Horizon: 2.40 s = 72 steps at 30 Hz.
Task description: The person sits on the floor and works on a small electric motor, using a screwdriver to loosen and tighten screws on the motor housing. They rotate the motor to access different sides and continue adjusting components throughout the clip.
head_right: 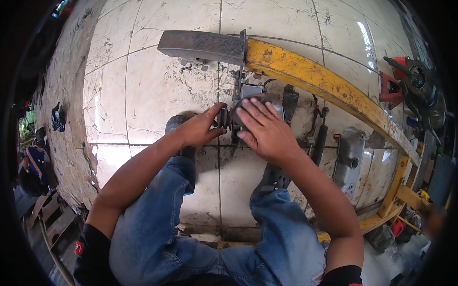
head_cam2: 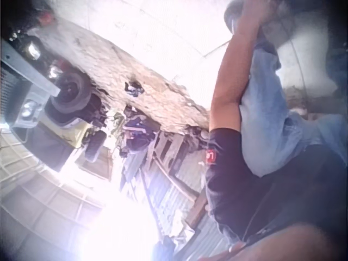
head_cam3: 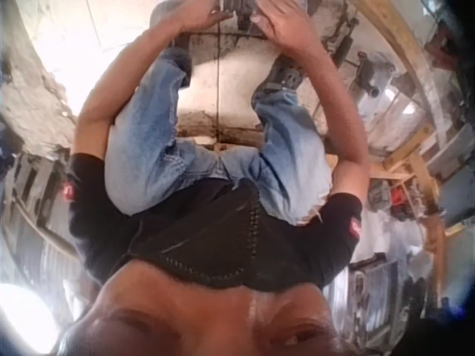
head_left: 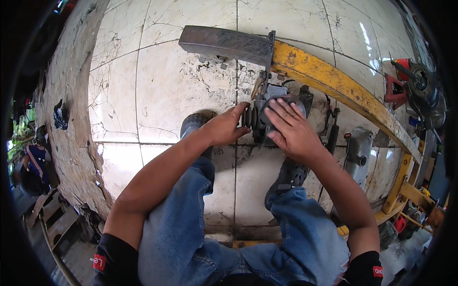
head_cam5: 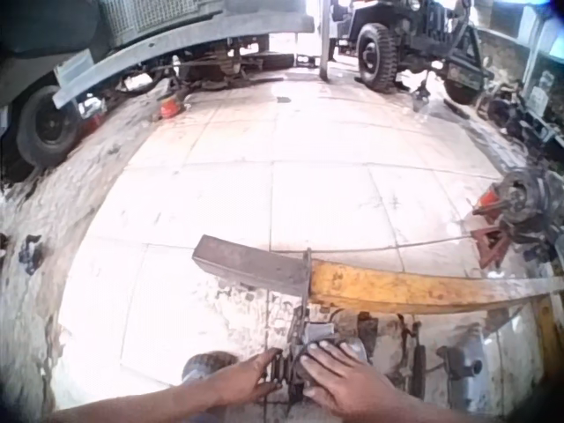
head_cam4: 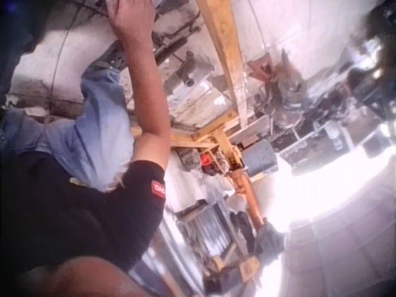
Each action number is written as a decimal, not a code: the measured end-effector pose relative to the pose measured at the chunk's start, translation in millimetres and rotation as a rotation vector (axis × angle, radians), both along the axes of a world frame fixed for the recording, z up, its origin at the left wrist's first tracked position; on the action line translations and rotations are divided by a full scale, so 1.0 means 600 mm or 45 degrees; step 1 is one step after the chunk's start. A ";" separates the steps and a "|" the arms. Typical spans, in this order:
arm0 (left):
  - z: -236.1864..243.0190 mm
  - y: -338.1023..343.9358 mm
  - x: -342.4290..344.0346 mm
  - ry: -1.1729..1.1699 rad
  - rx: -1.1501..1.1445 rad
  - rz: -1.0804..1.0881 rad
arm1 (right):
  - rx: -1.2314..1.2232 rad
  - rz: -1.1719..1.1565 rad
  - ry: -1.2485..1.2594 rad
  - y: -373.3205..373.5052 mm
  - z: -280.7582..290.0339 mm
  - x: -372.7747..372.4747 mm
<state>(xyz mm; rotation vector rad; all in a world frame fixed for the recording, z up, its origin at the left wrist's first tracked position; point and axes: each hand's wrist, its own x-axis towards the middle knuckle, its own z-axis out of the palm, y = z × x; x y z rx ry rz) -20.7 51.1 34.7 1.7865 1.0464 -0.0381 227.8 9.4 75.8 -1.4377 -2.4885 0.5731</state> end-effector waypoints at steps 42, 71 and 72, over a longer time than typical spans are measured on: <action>-0.011 -0.009 0.002 0.182 0.252 -0.095 | -0.024 -0.030 -0.280 0.059 0.000 -0.007; -0.020 -0.016 -0.008 0.160 0.319 -0.065 | -0.001 0.219 -0.207 0.018 0.025 -0.018; -0.017 -0.020 -0.002 0.156 0.331 -0.073 | -0.038 0.301 -0.162 0.001 0.029 -0.019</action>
